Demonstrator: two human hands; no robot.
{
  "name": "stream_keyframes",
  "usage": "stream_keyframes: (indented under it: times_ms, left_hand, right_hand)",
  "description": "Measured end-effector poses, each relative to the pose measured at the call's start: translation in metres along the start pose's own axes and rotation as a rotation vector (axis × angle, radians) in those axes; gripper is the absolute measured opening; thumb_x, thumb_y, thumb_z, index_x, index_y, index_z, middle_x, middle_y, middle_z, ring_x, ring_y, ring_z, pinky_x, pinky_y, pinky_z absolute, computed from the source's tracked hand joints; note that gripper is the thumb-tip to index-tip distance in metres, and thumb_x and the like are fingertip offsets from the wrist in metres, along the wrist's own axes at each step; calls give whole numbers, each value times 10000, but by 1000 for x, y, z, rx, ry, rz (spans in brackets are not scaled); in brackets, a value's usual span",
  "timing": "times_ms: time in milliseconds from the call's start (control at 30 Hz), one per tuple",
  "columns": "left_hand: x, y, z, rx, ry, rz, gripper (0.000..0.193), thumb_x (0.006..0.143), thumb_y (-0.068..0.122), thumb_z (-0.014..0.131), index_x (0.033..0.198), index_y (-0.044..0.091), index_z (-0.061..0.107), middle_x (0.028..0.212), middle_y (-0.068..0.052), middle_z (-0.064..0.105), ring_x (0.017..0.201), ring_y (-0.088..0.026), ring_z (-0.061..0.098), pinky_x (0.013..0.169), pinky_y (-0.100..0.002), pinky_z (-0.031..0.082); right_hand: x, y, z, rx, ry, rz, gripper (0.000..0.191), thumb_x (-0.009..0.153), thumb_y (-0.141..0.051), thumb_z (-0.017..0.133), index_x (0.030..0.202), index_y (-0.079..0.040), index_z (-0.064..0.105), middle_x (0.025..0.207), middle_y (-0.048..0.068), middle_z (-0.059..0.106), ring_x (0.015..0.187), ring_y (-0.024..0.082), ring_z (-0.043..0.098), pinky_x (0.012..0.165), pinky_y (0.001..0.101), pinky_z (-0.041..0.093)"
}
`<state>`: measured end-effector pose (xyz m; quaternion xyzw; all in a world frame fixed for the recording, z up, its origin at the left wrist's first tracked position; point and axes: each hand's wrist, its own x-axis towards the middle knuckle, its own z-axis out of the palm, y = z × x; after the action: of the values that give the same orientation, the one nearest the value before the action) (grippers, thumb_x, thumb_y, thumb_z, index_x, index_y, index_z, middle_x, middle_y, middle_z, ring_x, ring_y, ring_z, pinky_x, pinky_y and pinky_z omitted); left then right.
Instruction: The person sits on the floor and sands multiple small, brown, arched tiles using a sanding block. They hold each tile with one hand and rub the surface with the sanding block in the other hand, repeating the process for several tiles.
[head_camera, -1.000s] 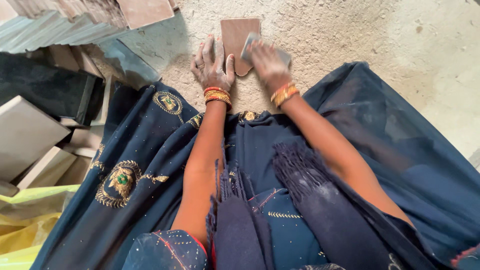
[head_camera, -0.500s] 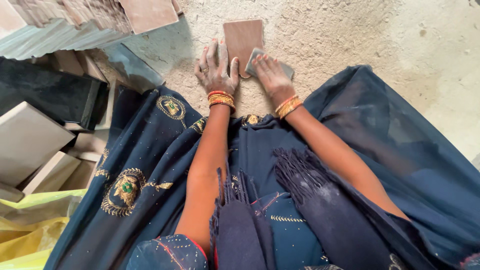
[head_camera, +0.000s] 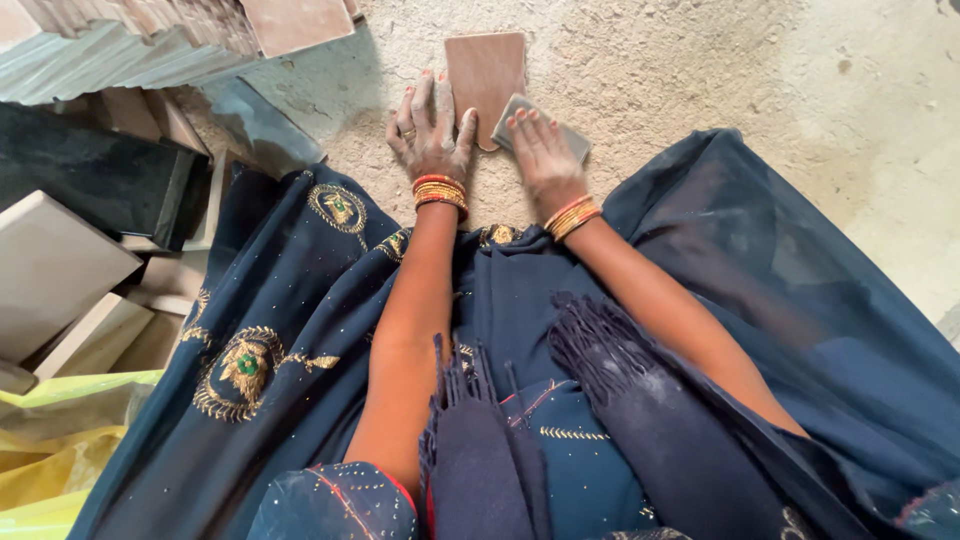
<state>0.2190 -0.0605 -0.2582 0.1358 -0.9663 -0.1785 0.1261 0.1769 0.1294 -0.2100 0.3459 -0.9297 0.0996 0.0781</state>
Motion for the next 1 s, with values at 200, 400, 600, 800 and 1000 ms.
stream_keyframes:
  times_ms: [200, 400, 600, 800, 1000]
  left_hand:
    - [0, 1, 0, -11, -27, -18, 553, 1019, 552, 568, 1415, 174, 646, 1577, 4, 438, 1454, -212, 363, 1198, -475, 236]
    - [2, 4, -7, -9, -42, -14, 538, 1032, 545, 558, 1407, 171, 651, 1602, 5, 425, 1462, -213, 360, 1197, -463, 237]
    - [1, 4, -1, 3, -50, -38, 556, 1011, 536, 565, 1427, 173, 625, 1578, 3, 437, 1451, -211, 363, 1182, -465, 240]
    - [9, 0, -8, 56, -113, 18, 694, 998, 631, 548, 1548, 209, 513, 1629, -20, 407, 1484, -218, 346, 1198, -497, 216]
    - [76, -19, -53, 310, -549, 717, 1294, 663, 941, 556, 1627, 211, 97, 1697, -69, 94, 1551, -313, 192, 1209, -597, 92]
  right_hand:
    - [-1, 7, 0, -155, -29, -7, 612, 916, 39, 678, 1499, 9, 495, 1524, 181, 531, 1409, 297, 534, 1163, 453, 478]
    - [-10, -7, -2, -18, -1, 80, 549, 1063, 30, 638, 1571, -42, 441, 1557, 153, 493, 1433, 257, 508, 1215, 423, 456]
    - [9, 2, -8, -149, 0, 45, 579, 1012, 18, 616, 1558, -31, 430, 1547, 164, 510, 1402, 301, 552, 1171, 461, 491]
    - [32, 31, -20, -33, -66, 195, 765, 919, 135, 579, 1621, -47, 337, 1625, 195, 419, 1492, 299, 458, 1229, 406, 431]
    - [36, 62, -37, -100, 264, 286, 1026, 724, 115, 526, 1654, -166, 196, 1517, 171, 537, 1232, 335, 721, 1008, 386, 580]
